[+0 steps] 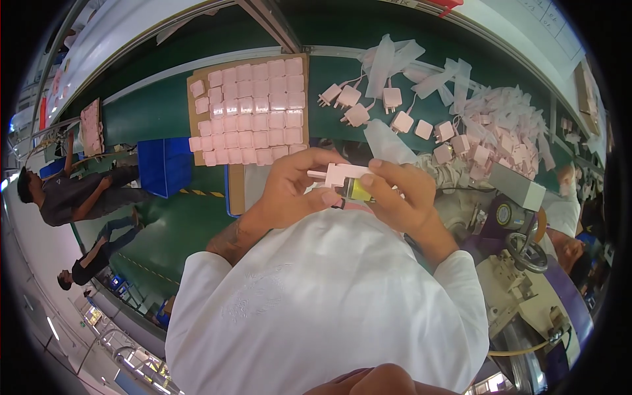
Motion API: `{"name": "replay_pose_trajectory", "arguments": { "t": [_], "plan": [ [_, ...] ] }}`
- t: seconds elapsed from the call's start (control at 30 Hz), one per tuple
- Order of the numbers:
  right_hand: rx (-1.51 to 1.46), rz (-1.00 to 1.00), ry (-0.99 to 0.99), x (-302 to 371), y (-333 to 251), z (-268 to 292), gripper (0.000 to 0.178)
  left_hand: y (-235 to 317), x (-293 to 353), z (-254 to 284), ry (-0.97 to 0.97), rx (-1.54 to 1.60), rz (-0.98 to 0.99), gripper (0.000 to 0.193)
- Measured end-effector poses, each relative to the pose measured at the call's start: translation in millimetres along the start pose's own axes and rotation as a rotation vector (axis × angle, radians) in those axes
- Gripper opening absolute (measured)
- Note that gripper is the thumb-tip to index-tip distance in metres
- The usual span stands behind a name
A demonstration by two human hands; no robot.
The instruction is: The worker is assembling pink electronic housings and placing them into a white plastic storage tray on a production line.
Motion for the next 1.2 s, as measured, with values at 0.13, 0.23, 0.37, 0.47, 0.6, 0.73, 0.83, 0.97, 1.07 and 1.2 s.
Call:
{"name": "replay_pose_trajectory", "arguments": {
  "t": [0.13,0.23,0.37,0.47,0.6,0.73,0.83,0.97,1.07,1.2],
  "plan": [
    [0.056,-0.048,-0.019,1.7,-0.9,-0.1,0.062,-0.9,-3.6,-6.1,0.085,0.096,-0.012,0.037],
    [-0.010,-0.133,-0.011,2.4,1.5,-10.4,0.061,-7.8,-9.0,-7.9,0.175,0.174,0.040,0.034],
    [-0.068,-0.309,-0.006,7.2,10.8,-20.4,0.058,-56.4,-10.7,27.0,0.225,0.192,0.036,0.034],
    [-0.032,-0.519,-0.015,53.6,49.1,-30.6,0.054,-59.9,-11.6,35.0,0.346,0.420,0.060,0.037],
    [0.408,-0.704,-0.105,195.2,156.6,-38.1,0.046,-43.8,-13.5,31.9,0.461,0.516,0.054,0.038],
    [0.601,-0.732,-0.366,265.8,208.9,-41.3,0.045,-48.8,-22.5,35.1,0.411,0.449,0.066,0.039],
    [0.738,-0.583,-0.511,287.7,232.4,-45.8,0.047,-51.0,-24.5,30.9,0.368,0.441,0.087,0.040],
    [0.657,-0.691,-0.679,302.0,241.9,-50.6,0.049,-48.3,-31.4,22.7,0.312,0.536,0.129,0.041],
    [0.488,-0.806,-0.369,275.7,223.9,-43.7,0.060,-53.1,-34.2,23.4,0.306,0.569,0.167,0.042],
    [-0.594,-1.051,0.434,163.2,148.0,-16.4,0.081,-53.0,-37.9,20.6,0.299,0.603,0.191,0.043]
  ]
}}
Point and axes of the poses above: each hand's wrist, its own x-axis away from the middle knuckle, its own z-axis out of the back of the hand, y = z × x, the point moved 2 cm from there along -x, towards the middle knuckle, and after that the axes turned 8 degrees about z, right-handed, at the moved point
